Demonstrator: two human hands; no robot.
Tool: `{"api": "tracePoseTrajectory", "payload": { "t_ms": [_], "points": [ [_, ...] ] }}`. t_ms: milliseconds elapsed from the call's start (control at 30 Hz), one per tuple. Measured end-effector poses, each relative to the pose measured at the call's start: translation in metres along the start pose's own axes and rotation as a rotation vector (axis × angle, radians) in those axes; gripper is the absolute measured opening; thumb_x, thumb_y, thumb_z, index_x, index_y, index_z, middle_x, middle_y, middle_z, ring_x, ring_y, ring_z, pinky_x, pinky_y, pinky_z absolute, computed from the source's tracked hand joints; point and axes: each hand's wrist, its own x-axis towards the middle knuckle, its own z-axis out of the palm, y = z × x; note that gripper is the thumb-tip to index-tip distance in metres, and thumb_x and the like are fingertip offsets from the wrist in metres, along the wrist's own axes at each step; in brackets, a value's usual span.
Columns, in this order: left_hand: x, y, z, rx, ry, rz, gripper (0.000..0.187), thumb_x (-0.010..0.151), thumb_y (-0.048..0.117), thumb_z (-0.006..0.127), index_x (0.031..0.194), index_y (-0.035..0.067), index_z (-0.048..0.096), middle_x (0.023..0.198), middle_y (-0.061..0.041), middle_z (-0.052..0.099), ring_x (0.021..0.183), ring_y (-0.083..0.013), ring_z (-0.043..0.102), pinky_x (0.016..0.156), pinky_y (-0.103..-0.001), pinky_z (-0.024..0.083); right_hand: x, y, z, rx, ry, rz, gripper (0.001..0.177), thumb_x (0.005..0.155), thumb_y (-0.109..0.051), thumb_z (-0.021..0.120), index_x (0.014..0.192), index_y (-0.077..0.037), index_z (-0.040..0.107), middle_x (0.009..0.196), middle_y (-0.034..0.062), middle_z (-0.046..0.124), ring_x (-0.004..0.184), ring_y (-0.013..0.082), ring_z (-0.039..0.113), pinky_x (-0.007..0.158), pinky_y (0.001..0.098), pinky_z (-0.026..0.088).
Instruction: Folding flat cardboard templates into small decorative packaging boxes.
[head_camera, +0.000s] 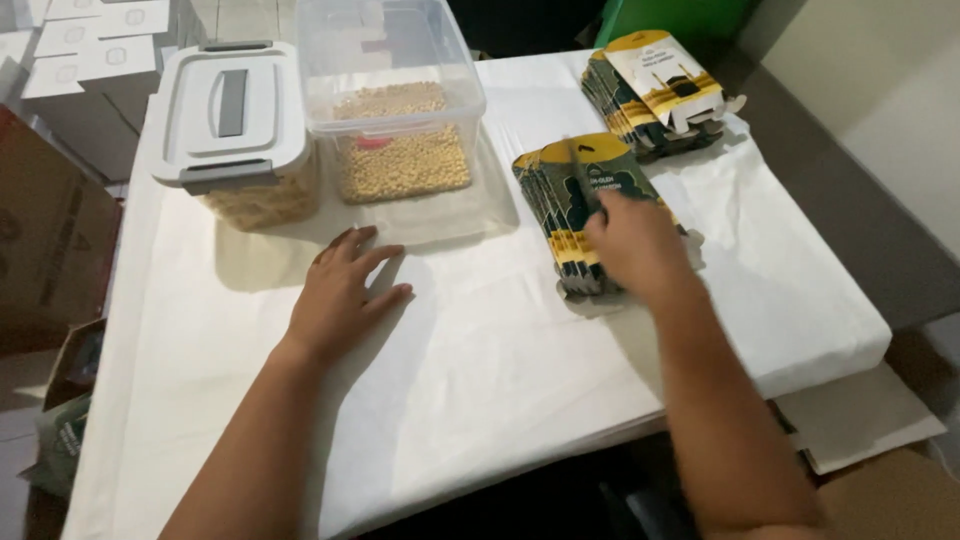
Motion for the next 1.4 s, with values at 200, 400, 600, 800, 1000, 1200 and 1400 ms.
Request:
{"api": "tracePoseTrajectory", "payload": {
  "t_ms": [200,400,600,800,1000,1200,1400],
  "points": [
    [0.013,-0.032,0.029,-0.063,0.201,0.201,0.052,0.091,0.041,0.071,0.135,0.013,0.065,0.139,-0.021,0.06,0.134,-0.0357,0.051,0.107,-0.049,0.039,0.019,0.02,-0.077,-0.537,0.142,0.058,0.024,0.104,-0.013,0.06,0.123,0.001,0.063,0.093,0.0205,0.073,0.077,0.0314,0.072,0.06,0.0419,0.062],
    [0.011,-0.014,-0.002,-0.844,0.055,-0.063,0.048,0.1,0.044,0.048,0.124,0.01,0.073,0.123,-0.001,0.074,0.102,-0.0138,0.067,0.095,-0.028,0.052,-0.003,-0.043,-0.109,-0.077,0.778,-0.435,0.022,0.099,0.0,0.081,0.117,-0.004,0.069,0.099,0.013,0.079,0.083,0.0343,0.075,0.065,0.0478,0.052],
    [0.006,-0.095,-0.006,-1.985,-0.182,0.002,0.077,0.09,0.059,0.064,0.135,-0.004,0.063,0.126,-0.024,0.069,0.114,-0.0406,0.068,0.096,-0.052,0.056,0.01,-0.154,-0.019,0.656,0.362,-1.083,0.036,0.082,0.005,0.085,0.113,0.001,0.066,0.117,0.0233,0.072,0.111,0.0369,0.071,0.102,0.0446,0.059],
    [0.011,-0.063,-0.009,-1.487,0.412,-0.017,0.026,0.091,0.007,0.076,0.117,0.002,0.072,0.099,-0.011,0.074,0.091,-0.0246,0.076,0.086,-0.04,0.062,0.056,-0.155,0.073,0.65,1.017,-0.87,0.031,0.11,-0.016,0.047,0.132,0.004,0.057,0.154,0.023,0.047,0.143,0.0459,0.044,0.117,0.0559,0.036],
    [0.022,-0.045,0.011,-1.103,0.646,0.087,0.018,0.099,0.012,0.071,0.116,0.007,0.074,0.099,-0.006,0.075,0.096,-0.0128,0.068,0.092,-0.035,0.058,0.048,-0.156,0.109,1.524,0.156,-0.634,0.048,0.111,-0.033,0.044,0.141,0.002,0.055,0.143,0.0209,0.058,0.138,0.0344,0.053,0.119,0.053,0.037],
    [0.007,-0.019,0.001,-0.871,0.748,0.279,0.035,0.1,0.022,0.072,0.131,0.008,0.064,0.113,-0.009,0.073,0.109,-0.0172,0.068,0.102,-0.04,0.053,0.03,-0.169,0.092,1.393,0.141,-0.776,0.049,0.111,-0.031,0.04,0.149,-0.001,0.04,0.138,0.0181,0.055,0.131,0.0295,0.055,0.112,0.0459,0.042],
    [0.005,-0.014,0.018,-0.842,0.494,0.484,0.127,0.083,0.051,0.086,0.166,0.003,0.003,0.168,-0.029,0.018,0.156,-0.0425,0.018,0.131,-0.058,0.013,0.022,-0.177,0.113,1.537,-0.037,-1.031,0.098,0.106,-0.07,0.04,0.167,-0.005,0.0,0.174,0.0179,0.003,0.158,0.0313,0.003,0.129,0.0535,0.0]
  ]
}}
